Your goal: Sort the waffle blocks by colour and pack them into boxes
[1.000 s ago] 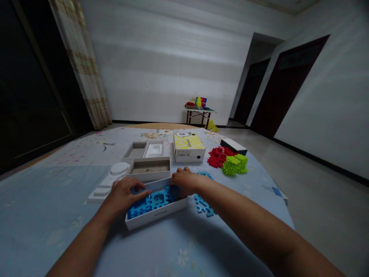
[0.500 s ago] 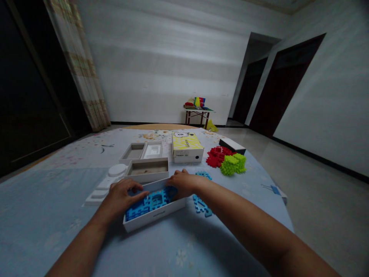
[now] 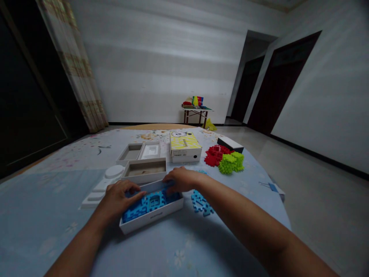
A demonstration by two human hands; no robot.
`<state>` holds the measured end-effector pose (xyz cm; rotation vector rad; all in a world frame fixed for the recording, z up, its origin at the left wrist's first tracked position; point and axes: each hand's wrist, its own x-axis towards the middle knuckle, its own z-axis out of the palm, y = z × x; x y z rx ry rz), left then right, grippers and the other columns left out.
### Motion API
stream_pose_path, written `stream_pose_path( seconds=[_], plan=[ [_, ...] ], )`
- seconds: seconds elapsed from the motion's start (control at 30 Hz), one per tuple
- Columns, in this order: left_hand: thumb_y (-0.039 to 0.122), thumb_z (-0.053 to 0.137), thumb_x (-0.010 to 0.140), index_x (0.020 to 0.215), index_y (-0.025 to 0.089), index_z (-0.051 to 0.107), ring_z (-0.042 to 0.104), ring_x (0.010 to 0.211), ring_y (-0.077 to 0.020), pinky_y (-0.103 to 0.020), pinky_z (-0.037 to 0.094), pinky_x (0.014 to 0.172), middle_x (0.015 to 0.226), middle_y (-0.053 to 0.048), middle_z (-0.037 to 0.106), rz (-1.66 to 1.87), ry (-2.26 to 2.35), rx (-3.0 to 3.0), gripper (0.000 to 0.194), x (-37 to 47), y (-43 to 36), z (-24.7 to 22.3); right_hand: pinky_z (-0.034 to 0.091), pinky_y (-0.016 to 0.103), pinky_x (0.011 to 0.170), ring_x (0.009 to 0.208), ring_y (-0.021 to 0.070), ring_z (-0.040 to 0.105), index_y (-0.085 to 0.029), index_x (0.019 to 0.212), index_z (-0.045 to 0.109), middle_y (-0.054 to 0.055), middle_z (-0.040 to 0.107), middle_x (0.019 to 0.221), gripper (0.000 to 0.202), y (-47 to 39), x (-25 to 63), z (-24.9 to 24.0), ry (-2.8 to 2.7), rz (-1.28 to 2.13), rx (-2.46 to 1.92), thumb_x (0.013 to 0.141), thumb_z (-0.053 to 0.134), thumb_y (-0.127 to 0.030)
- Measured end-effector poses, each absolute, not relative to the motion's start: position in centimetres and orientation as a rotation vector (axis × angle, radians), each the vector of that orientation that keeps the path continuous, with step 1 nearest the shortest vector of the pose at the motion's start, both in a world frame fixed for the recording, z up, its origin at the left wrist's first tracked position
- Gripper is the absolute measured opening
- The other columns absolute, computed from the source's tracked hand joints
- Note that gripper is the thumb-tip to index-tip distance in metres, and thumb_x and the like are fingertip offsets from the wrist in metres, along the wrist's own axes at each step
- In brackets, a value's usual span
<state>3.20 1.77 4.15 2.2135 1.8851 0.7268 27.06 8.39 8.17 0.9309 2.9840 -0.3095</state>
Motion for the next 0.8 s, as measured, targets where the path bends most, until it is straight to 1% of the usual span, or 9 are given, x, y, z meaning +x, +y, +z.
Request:
stream_pose_path(
  seconds=[0.07,0.17,0.23,0.3,0.43,0.53,0.6,0.73,0.8],
  plan=[
    [0.058,0.052,0.071,0.075,0.022,0.069,0.061,0.079,-0.0201,-0.030,0.045,0.073,0.079,-0.004,0.070,0.770,1.882,2.171,0.041,3.2,1.7,4.3,0.040,0.034,0.088,0.102,0.0219,0.057,-0.020,0.113,0.060,0.008,0.065,0.109,0.035,8.2,28.3,8.4,3.170,-0.405,1.026,0.080,0.059,-0.033],
    [0.058,0.048,0.074,0.077,0.021,0.069,0.062,0.078,-0.0189,-0.027,0.046,0.073,0.081,-0.003,0.071,0.906,1.923,2.061,0.042,2.8,1.6,4.6,0.045,0.026,0.078,0.090,0.0162,0.061,-0.017,0.107,0.063,0.006,0.067,0.099,0.029,7.8,31.1,8.8,3.270,-0.581,1.279,0.081,0.057,-0.030],
    [0.056,0.048,0.074,0.079,0.020,0.069,0.062,0.083,-0.0194,-0.027,0.046,0.077,0.086,-0.004,0.071,0.989,1.991,1.983,0.043,2.4,1.4,4.8,0.046,0.025,0.071,0.082,0.0158,0.062,-0.017,0.102,0.065,0.006,0.068,0.092,0.028,7.4,33.2,8.7,3.137,-0.646,1.469,0.080,0.059,-0.032],
    [0.054,0.047,0.075,0.082,0.018,0.069,0.061,0.089,-0.0203,-0.029,0.045,0.081,0.092,-0.005,0.071,1.025,2.061,1.912,0.043,2.0,1.3,4.9,0.046,0.026,0.068,0.078,0.0173,0.062,-0.018,0.099,0.066,0.006,0.069,0.089,0.030,7.1,35.1,8.1,2.959,-0.628,1.566,0.076,0.062,-0.036],
    [0.053,0.046,0.076,0.084,0.017,0.069,0.061,0.091,-0.0210,-0.030,0.045,0.083,0.096,-0.006,0.070,1.029,2.122,1.849,0.043,1.8,1.2,4.9,0.045,0.029,0.073,0.088,0.0226,0.060,-0.020,0.103,0.065,0.008,0.067,0.098,0.042,6.7,37.1,6.0,2.797,-0.465,1.548,0.069,0.066,-0.045],
    [0.058,0.047,0.073,0.082,0.019,0.069,0.063,0.086,-0.0207,-0.029,0.047,0.078,0.089,-0.005,0.070,0.999,2.049,1.949,0.046,2.3,1.3,5.2,0.043,0.033,0.081,0.098,0.0262,0.055,-0.020,0.110,0.062,0.011,0.064,0.105,0.053,6.7,37.2,4.6,2.767,-0.411,1.534,0.066,0.067,-0.049],
    [0.061,0.048,0.071,0.080,0.021,0.069,0.063,0.083,-0.0212,-0.031,0.046,0.078,0.084,-0.004,0.071,0.888,1.967,2.076,0.046,3.0,1.4,5.6,0.041,0.035,0.085,0.102,0.0276,0.053,-0.020,0.113,0.060,0.012,0.061,0.108,0.058,6.6,37.1,4.2,2.753,-0.409,1.530,0.065,0.068,-0.050],
    [0.063,0.053,0.066,0.085,0.027,0.071,0.059,0.099,-0.0273,-0.044,0.038,0.092,0.097,-0.005,0.070,0.548,1.924,2.261,0.044,4.3,1.4,6.2,0.039,0.038,0.089,0.105,0.0289,0.051,-0.021,0.115,0.059,0.013,0.058,0.111,0.058,6.3,37.1,4.4,2.751,-0.489,1.525,0.065,0.069,-0.048],
    [0.063,0.058,0.061,0.091,0.029,0.071,0.057,0.105,-0.0308,-0.050,0.033,0.096,0.104,-0.006,0.069,0.440,1.960,2.268,0.047,4.4,1.2,6.2,0.038,0.039,0.089,0.105,0.0291,0.050,-0.022,0.115,0.059,0.012,0.058,0.113,0.057,6.2,37.3,4.6,2.753,-0.547,1.516,0.065,0.070,-0.046]
  ],
)
